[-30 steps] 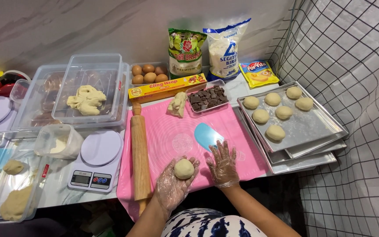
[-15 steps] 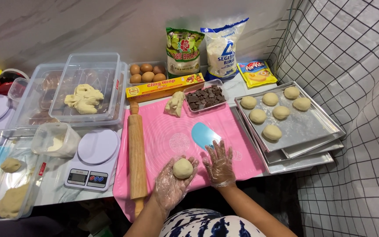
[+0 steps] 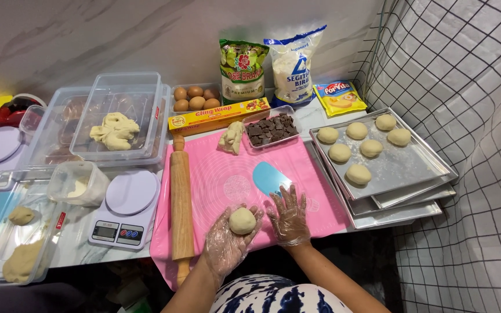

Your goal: Shaping dough into small balls and placing them on a baking tray, using a rolling pin and a scraper for preparation.

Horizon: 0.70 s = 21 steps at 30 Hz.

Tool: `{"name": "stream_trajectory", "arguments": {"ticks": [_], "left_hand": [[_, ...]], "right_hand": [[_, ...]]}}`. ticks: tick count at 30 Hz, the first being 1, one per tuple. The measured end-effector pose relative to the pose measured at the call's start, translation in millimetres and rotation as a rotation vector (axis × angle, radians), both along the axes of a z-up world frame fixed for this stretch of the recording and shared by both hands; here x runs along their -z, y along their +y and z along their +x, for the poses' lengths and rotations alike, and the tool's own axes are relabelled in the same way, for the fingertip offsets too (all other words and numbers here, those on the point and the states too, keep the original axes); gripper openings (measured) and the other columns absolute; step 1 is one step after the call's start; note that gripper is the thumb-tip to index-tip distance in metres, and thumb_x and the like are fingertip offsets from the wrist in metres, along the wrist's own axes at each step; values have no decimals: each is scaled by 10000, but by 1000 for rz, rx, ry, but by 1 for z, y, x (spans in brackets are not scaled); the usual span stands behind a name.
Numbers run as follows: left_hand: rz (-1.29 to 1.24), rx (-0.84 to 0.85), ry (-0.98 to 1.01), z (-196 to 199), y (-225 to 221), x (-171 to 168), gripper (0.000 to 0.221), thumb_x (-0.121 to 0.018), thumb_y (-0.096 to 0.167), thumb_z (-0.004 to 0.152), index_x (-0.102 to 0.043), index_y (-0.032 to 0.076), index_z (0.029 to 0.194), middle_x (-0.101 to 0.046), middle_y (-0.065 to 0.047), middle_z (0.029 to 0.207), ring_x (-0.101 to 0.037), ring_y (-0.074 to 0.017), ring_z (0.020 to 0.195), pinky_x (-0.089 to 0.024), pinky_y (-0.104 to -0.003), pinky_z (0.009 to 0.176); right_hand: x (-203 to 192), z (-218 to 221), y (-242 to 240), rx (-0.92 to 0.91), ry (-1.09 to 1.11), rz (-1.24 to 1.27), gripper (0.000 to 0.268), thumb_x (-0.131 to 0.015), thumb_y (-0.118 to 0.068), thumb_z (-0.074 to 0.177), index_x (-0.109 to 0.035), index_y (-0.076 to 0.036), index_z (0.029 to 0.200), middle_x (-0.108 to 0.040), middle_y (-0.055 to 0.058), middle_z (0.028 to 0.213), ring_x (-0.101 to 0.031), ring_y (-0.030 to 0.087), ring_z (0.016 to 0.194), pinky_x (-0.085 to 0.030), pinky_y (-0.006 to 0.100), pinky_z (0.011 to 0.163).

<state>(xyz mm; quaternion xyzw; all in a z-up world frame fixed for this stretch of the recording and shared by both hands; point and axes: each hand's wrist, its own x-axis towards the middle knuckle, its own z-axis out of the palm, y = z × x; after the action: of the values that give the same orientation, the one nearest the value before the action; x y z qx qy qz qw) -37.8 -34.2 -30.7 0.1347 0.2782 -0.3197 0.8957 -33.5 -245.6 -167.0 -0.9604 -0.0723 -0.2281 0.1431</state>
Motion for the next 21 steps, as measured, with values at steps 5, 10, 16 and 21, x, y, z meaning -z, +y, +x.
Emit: {"name": "stream_trajectory", "arguments": {"ticks": [5,10,16,21], "left_hand": [[6,1,-2,0,2,-4,387,-568,327,995,-646,53,1257,-683,-221,1298,-637,-383,1251,-570,-471,946],[-85,-21,33,1,9,1,420,-567,337,1001,-639,32,1281,-678,-235,1303,-637,-391,1238,-577,-477,933],[-162,-22,44,1,18,22,405,-585,344,988,-643,54,1264,-671,-214,1329,-615,-386,1292,-577,-491,935],[-127,-3,26,3,23,23,398,-569,362,994,-652,67,1248,-673,-209,1347,-618,-378,1296,-582,-476,931]], "right_hand": [[-6,-1,3,15,-21,45,510,-405,-393,1066,-486,-154,1509,-320,152,1649,-144,381,1570,-47,600,1268],[-6,0,3,8,0,30,523,-394,-402,1056,-487,-156,1507,-310,148,1654,-122,381,1573,-24,600,1264],[-3,-2,4,29,-18,-24,542,-373,-426,1062,-482,-143,1511,-303,138,1660,-129,382,1576,-35,600,1271],[-7,-2,2,-36,-96,-22,797,-505,-655,932,-503,-73,1476,-337,214,1630,-161,451,1560,-64,650,1259]]}}
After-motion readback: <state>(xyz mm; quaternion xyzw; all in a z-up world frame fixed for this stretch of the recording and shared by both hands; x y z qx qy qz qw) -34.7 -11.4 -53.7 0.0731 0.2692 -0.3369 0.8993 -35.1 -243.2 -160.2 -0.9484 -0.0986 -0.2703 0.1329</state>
